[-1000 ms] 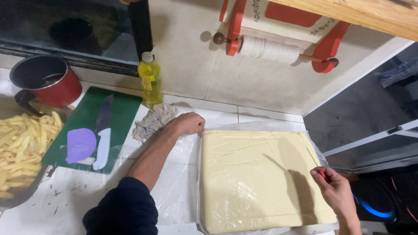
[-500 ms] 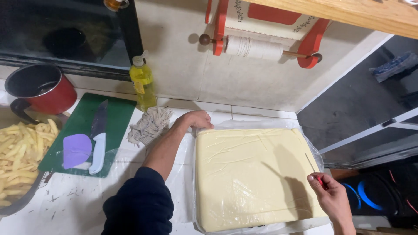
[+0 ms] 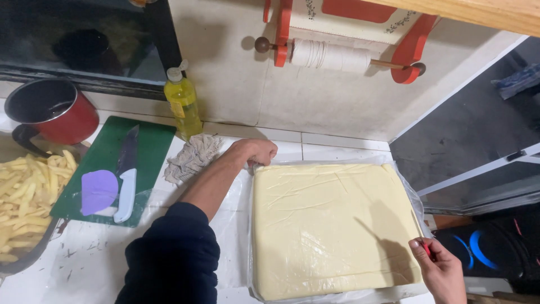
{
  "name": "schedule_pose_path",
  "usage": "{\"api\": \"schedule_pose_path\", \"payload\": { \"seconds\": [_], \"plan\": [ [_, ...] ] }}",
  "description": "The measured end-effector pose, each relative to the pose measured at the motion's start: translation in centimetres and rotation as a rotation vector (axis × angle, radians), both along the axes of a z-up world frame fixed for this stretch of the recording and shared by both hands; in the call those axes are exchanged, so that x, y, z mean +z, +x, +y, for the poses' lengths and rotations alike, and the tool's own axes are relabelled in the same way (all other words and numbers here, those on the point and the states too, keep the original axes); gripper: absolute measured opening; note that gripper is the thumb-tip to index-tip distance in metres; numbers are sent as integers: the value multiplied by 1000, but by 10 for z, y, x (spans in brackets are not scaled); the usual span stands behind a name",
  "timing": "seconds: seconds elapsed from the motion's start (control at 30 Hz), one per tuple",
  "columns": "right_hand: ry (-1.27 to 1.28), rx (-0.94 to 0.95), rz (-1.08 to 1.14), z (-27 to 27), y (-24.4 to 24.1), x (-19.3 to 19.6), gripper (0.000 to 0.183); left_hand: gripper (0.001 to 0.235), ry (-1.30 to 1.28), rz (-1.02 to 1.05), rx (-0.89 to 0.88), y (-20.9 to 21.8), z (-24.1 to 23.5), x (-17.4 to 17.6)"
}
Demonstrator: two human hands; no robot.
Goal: Unwrapping a large industrial block of cheese from its plastic packaging using a small knife.
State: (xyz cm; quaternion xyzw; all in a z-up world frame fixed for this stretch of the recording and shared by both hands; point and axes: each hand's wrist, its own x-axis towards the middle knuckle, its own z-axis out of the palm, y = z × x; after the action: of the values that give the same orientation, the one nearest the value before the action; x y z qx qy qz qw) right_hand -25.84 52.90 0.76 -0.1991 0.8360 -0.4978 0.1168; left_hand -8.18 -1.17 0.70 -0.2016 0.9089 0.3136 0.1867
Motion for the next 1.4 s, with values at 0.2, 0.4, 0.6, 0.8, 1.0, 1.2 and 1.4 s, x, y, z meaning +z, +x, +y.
{"api": "schedule_pose_path", "payload": {
  "seconds": [0.2, 0.4, 0.6, 0.8, 1.0, 1.2, 1.4],
  "plan": [
    [11, 20, 15, 13, -11, -12, 20, 31, 49, -47, 29, 10, 4, 4],
    [-18, -41, -24, 17, -10, -17, 21, 26, -120, 66, -108, 15, -4, -16],
    [-64, -18, 22, 26, -10, -19, 21, 23, -135, 95, -20, 29, 3, -5],
    [-72, -80, 34, 53, -12, -34, 22, 11, 219, -95, 148, 44, -12, -39],
    [-9, -90, 101, 67, -31, -54, 24, 8, 502, -296, 263, 91, -3, -26],
    [-13, -42, 58, 19, -14, -26, 22, 6, 373, -167, 181, 123, 16, -13],
    [41, -9, 42, 5, -7, -21, 23, 11, -102, 94, -72, 137, 28, -30]
  ]
}}
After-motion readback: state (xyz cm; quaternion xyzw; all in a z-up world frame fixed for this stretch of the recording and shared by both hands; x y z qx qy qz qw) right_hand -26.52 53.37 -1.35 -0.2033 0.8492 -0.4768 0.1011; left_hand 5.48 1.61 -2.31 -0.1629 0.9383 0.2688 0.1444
